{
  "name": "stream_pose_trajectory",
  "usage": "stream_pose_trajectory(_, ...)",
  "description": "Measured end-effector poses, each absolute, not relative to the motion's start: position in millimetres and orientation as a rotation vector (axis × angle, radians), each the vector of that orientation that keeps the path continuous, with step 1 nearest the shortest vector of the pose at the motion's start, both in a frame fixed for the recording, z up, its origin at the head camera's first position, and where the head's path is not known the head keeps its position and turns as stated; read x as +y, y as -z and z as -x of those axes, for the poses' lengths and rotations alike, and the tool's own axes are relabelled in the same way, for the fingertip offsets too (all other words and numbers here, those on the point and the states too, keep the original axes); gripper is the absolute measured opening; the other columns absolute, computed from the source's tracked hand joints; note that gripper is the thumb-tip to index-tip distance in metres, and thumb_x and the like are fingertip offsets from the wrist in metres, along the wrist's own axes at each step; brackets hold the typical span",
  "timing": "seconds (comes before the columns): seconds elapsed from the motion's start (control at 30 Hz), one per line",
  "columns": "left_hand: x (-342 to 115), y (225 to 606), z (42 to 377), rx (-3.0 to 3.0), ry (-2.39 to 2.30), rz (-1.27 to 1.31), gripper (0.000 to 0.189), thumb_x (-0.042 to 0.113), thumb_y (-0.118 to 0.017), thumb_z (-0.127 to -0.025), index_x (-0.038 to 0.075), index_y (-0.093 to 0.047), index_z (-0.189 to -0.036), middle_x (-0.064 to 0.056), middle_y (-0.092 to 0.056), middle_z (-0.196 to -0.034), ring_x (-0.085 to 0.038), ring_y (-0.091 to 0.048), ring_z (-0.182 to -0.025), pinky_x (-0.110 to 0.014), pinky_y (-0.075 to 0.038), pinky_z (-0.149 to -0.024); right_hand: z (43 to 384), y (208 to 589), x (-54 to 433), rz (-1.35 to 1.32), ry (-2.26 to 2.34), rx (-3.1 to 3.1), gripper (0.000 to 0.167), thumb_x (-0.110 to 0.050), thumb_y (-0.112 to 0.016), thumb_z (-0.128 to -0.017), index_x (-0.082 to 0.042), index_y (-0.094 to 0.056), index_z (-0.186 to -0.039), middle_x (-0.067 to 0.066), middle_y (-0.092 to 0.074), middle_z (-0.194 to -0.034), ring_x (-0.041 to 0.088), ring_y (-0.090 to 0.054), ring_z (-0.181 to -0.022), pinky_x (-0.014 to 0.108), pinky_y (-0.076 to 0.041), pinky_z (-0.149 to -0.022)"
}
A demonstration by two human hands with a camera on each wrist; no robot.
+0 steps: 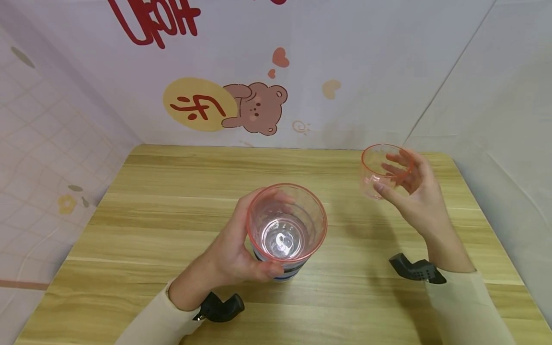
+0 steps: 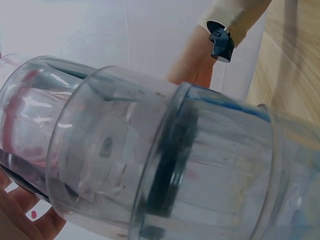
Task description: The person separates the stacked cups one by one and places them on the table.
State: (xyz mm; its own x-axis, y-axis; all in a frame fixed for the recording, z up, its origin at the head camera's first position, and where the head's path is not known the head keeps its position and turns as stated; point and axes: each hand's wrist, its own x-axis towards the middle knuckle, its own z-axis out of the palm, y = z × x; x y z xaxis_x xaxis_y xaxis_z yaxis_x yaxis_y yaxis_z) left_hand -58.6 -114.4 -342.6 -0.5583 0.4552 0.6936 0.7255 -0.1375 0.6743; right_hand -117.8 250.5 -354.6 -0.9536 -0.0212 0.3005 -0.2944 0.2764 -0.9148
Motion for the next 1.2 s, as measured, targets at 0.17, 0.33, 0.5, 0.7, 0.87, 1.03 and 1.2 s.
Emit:
stream_pose_trajectory(0.17,-114,343,59,-1.892,1.770,1.346,0.098,0.054,-0.074,-0.096,-0.012,-0.028,-0.153,-0.027,-0.054,-0.144,-0.031,-0.062,-0.133,-0.044,-0.056,-0.114,122,360,256,-0.200,-1.630,-2.430,0.084,0.001,-0.080,-0.094,-0.013,-0.035,-0.163,-0.009,-0.057,-0.147,-0.002,-0.063,-0.128,0.008,-0.054,-0.096)
stream_pose_trajectory(0.33,-114,343,59,-1.878,1.774,1.350,0.098,0.053,-0.074,-0.097,-0.013,-0.028,-0.152,-0.028,-0.054,-0.143,-0.031,-0.062,-0.133,-0.044,-0.056,-0.114,127,365,261,-0.150,-1.579,-2.487,0.085,-0.005,-0.081,-0.096,-0.012,-0.031,-0.165,-0.015,-0.055,-0.146,-0.006,-0.060,-0.128,0.006,-0.054,-0.093)
stream_pose_trajectory(0.5,-114,344,59,-1.882,1.771,1.348,0.099,0.054,-0.074,-0.097,-0.013,-0.028,-0.152,-0.027,-0.054,-0.144,-0.030,-0.061,-0.134,-0.044,-0.056,-0.115,130,371,266,-0.127,-1.561,-2.504,0.085,-0.008,-0.080,-0.097,-0.013,-0.029,-0.164,-0.010,-0.054,-0.149,-0.003,-0.060,-0.129,0.005,-0.053,-0.092)
stream_pose_trajectory(0.7,-114,344,59,-1.883,1.785,1.345,0.098,0.053,-0.075,-0.096,-0.013,-0.028,-0.152,-0.027,-0.054,-0.144,-0.030,-0.061,-0.134,-0.044,-0.056,-0.115,133,376,271,-0.093,-1.549,-2.529,0.086,-0.011,-0.080,-0.098,-0.012,-0.026,-0.165,0.000,-0.052,-0.154,0.000,-0.059,-0.131,0.004,-0.052,-0.093)
stream_pose_trajectory(0.87,-114,343,58,-1.889,1.799,1.341,0.098,0.053,-0.075,-0.096,-0.011,-0.028,-0.153,-0.028,-0.054,-0.144,-0.031,-0.061,-0.133,-0.045,-0.057,-0.114,136,380,276,-0.053,-1.531,-2.569,0.089,-0.016,-0.079,-0.099,-0.012,-0.021,-0.167,0.008,-0.046,-0.160,0.006,-0.057,-0.135,0.004,-0.051,-0.092)
stream_pose_trajectory(1.03,-114,343,58,-1.902,1.790,1.331,0.099,0.055,-0.074,-0.096,-0.011,-0.028,-0.153,-0.027,-0.054,-0.144,-0.031,-0.061,-0.133,-0.045,-0.057,-0.114,140,385,281,-0.012,-1.555,-2.579,0.092,-0.018,-0.078,-0.100,-0.012,-0.017,-0.169,0.014,-0.042,-0.163,0.017,-0.056,-0.140,0.003,-0.050,-0.094)
stream_pose_trajectory(1.2,-114,343,58,-1.903,1.790,1.332,0.099,0.055,-0.074,-0.096,-0.012,-0.028,-0.153,-0.027,-0.054,-0.144,-0.031,-0.061,-0.134,-0.045,-0.057,-0.114,144,392,286,0.029,-1.552,-2.576,0.092,-0.019,-0.079,-0.100,-0.013,-0.018,-0.168,0.000,-0.046,-0.156,0.012,-0.055,-0.138,0.004,-0.047,-0.100)
